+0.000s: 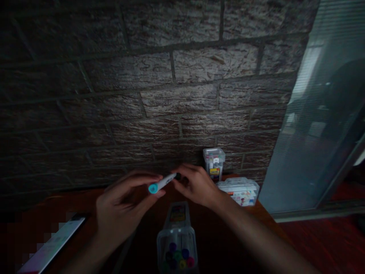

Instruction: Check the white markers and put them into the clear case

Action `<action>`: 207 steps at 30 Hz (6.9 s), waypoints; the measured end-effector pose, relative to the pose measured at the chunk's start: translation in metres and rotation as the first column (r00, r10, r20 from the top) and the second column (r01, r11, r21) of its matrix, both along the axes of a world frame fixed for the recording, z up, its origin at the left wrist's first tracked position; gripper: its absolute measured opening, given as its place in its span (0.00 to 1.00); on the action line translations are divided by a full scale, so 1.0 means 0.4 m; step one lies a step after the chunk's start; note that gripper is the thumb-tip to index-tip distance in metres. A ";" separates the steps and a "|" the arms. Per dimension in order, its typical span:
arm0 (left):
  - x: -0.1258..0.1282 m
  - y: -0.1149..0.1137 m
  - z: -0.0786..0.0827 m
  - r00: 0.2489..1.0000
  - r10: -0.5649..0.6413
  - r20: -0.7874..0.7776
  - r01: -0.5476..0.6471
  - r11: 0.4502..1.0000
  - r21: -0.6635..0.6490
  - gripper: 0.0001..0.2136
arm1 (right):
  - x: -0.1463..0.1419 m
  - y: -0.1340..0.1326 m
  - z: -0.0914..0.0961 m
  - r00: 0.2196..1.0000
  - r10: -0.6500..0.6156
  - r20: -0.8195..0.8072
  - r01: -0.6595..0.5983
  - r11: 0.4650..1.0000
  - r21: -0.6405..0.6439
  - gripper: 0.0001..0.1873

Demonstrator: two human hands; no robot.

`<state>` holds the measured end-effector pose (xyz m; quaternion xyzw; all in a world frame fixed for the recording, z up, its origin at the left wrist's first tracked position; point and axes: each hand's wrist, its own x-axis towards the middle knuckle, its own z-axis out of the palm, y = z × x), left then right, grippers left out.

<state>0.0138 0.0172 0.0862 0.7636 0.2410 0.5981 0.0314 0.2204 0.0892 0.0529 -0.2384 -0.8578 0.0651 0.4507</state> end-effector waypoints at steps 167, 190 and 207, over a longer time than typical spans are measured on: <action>-0.033 0.048 -0.017 0.985 0.074 -0.155 -0.105 0.974 -0.202 0.08 | 0.072 -0.104 0.150 0.981 0.064 -0.182 -0.098 0.978 -0.182 0.09; -0.016 0.043 -0.045 0.975 0.048 -0.217 -0.076 0.990 -0.120 0.07 | 0.029 -0.125 0.132 0.982 0.162 -0.096 -0.179 0.960 -0.214 0.08; -0.011 0.032 -0.025 0.990 0.052 -0.135 -0.053 0.999 -0.009 0.08 | 0.017 -0.134 0.131 0.983 0.180 -0.044 -0.180 0.984 0.003 0.09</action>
